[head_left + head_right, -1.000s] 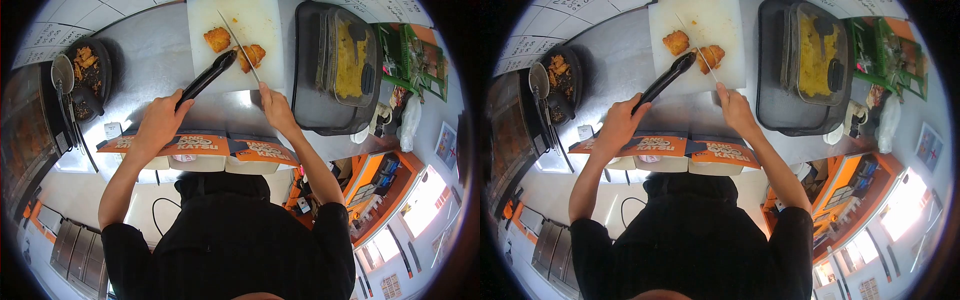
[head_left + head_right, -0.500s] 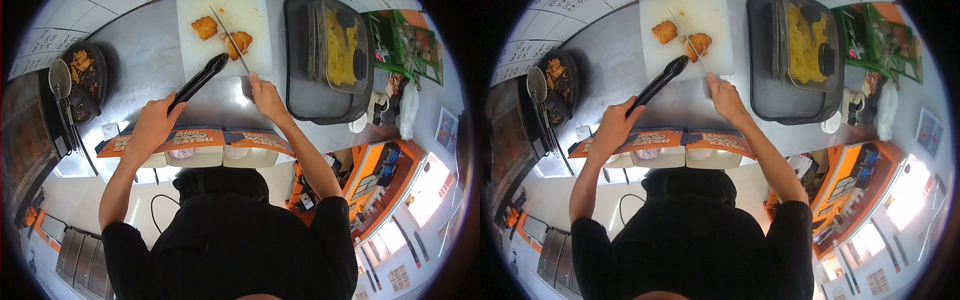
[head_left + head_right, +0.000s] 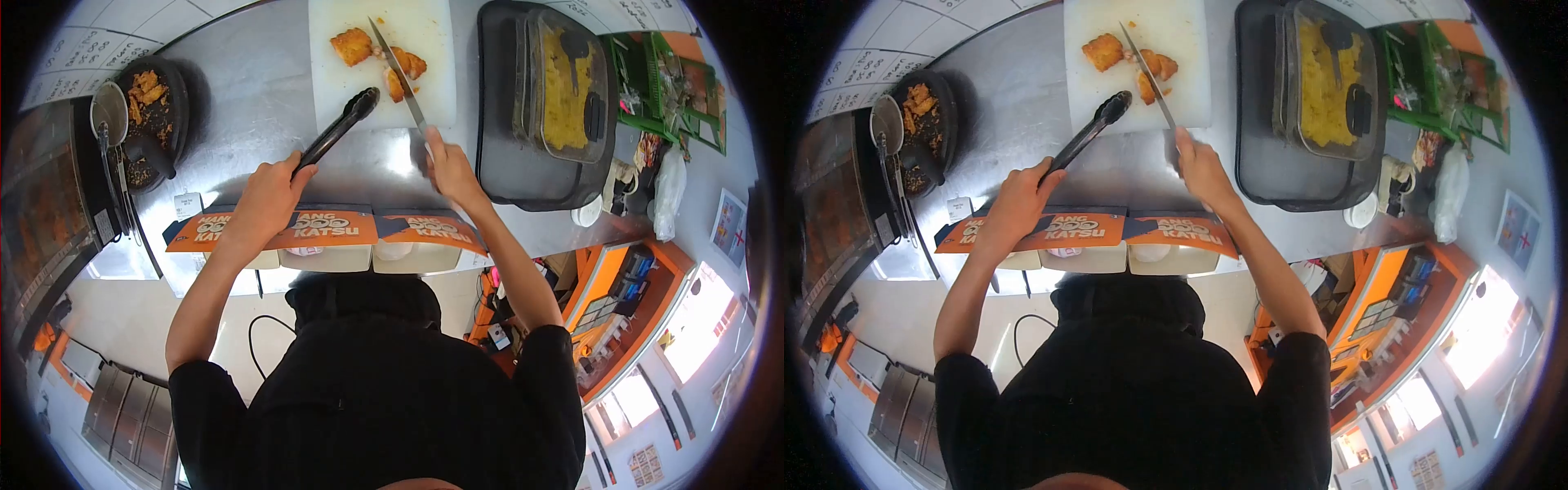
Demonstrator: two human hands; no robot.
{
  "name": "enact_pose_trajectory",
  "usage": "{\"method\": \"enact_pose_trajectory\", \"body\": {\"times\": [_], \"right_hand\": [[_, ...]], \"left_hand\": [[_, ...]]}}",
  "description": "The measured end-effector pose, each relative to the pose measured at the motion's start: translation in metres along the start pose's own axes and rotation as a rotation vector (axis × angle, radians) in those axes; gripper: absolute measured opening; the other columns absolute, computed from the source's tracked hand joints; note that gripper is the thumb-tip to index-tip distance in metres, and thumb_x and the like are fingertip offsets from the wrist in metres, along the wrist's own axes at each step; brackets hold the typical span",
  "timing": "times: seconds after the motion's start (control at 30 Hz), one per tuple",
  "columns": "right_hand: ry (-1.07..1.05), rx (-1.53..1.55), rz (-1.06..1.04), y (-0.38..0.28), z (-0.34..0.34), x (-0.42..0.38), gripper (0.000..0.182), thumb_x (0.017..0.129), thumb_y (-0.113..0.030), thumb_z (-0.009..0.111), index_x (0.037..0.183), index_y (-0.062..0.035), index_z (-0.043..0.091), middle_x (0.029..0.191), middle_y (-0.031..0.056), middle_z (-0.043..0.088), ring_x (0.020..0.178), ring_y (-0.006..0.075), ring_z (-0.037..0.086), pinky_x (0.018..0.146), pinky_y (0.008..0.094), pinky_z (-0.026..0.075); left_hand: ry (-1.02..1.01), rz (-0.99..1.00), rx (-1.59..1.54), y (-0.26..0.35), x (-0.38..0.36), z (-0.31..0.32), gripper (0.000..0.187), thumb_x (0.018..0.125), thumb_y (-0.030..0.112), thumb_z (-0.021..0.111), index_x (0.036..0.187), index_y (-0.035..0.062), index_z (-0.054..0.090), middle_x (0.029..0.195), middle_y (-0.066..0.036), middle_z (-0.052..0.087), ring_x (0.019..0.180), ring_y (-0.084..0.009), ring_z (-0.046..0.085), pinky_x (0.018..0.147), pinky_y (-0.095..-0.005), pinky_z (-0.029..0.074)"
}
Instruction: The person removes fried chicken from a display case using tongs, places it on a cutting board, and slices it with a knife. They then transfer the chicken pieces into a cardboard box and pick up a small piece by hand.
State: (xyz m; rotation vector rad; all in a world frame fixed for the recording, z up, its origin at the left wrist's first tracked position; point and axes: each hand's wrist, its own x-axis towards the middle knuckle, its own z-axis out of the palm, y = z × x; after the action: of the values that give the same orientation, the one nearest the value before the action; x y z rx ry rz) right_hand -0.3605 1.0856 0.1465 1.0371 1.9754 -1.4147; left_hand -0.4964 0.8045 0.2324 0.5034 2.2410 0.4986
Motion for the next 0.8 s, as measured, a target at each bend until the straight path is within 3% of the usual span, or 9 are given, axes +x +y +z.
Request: {"method": "enact_pose_trajectory", "body": {"times": [0.23, 0.37, 0.53, 0.63, 0.73, 0.8], "right_hand": [[0.071, -0.007, -0.096, -0.001, 0.007, 0.002, 0.081, 0.105, -0.065, 0.032, 0.069, 0.0019, 0.058, 0.061, 0.0137, 0.057, 0.061, 0.0264, 0.054, 0.067, 0.0432, 0.046], [-0.002, 0.002, 0.022, 0.017, -0.007, -0.026, 0.084, 0.103, -0.069, 0.031, 0.066, 0.0010, 0.057, 0.059, 0.0123, 0.056, 0.060, 0.0243, 0.055, 0.066, 0.0407, 0.047], [-0.058, -0.160, 0.193, -0.024, -0.055, -0.058, 0.086, 0.103, -0.070, 0.032, 0.061, 0.0014, 0.056, 0.058, 0.0121, 0.055, 0.061, 0.0245, 0.057, 0.067, 0.0404, 0.048], [-0.031, -0.146, 0.122, -0.030, -0.060, -0.059, 0.076, 0.100, -0.073, 0.037, 0.060, -0.0086, 0.044, 0.051, 0.0019, 0.042, 0.040, 0.0138, 0.043, 0.040, 0.0334, 0.036], [-0.010, -0.229, 0.056, -0.040, -0.048, -0.037, 0.087, 0.103, -0.070, 0.031, 0.057, 0.0003, 0.054, 0.053, 0.0135, 0.051, 0.053, 0.0253, 0.056, 0.064, 0.0433, 0.049], [0.027, -0.227, -0.018, -0.036, -0.036, -0.014, 0.088, 0.104, -0.069, 0.030, 0.057, 0.0006, 0.055, 0.054, 0.0138, 0.052, 0.053, 0.0262, 0.056, 0.065, 0.0440, 0.049]], "left_hand": [[-0.003, 0.002, 0.050, 0.007, 0.000, -0.008, 0.036, 0.106, 0.032, 0.055, 0.113, -0.0019, 0.067, 0.073, -0.029, 0.065, 0.074, -0.0479, 0.066, 0.067, -0.0534, 0.049], [0.028, 0.015, 0.045, 0.005, 0.001, -0.001, 0.037, 0.106, 0.032, 0.055, 0.113, -0.0028, 0.066, 0.072, -0.029, 0.065, 0.073, -0.0482, 0.066, 0.067, -0.0537, 0.049], [0.046, 0.066, 0.046, 0.004, 0.001, 0.001, 0.038, 0.106, 0.033, 0.055, 0.111, -0.0036, 0.066, 0.071, -0.030, 0.063, 0.072, -0.0503, 0.064, 0.065, -0.0553, 0.047], [0.054, 0.082, 0.045, 0.003, -0.001, 0.002, 0.038, 0.106, 0.033, 0.054, 0.110, -0.0037, 0.065, 0.070, -0.031, 0.061, 0.072, -0.0516, 0.062, 0.065, -0.0561, 0.046], [0.063, 0.101, 0.055, 0.003, 0.000, 0.005, 0.037, 0.106, 0.032, 0.054, 0.108, -0.0034, 0.065, 0.070, -0.031, 0.061, 0.072, -0.0520, 0.062, 0.065, -0.0560, 0.046], [0.079, 0.110, 0.063, 0.005, 0.001, 0.004, 0.037, 0.106, 0.032, 0.055, 0.106, -0.0031, 0.065, 0.071, -0.030, 0.062, 0.072, -0.0520, 0.062, 0.066, -0.0557, 0.047]]}}
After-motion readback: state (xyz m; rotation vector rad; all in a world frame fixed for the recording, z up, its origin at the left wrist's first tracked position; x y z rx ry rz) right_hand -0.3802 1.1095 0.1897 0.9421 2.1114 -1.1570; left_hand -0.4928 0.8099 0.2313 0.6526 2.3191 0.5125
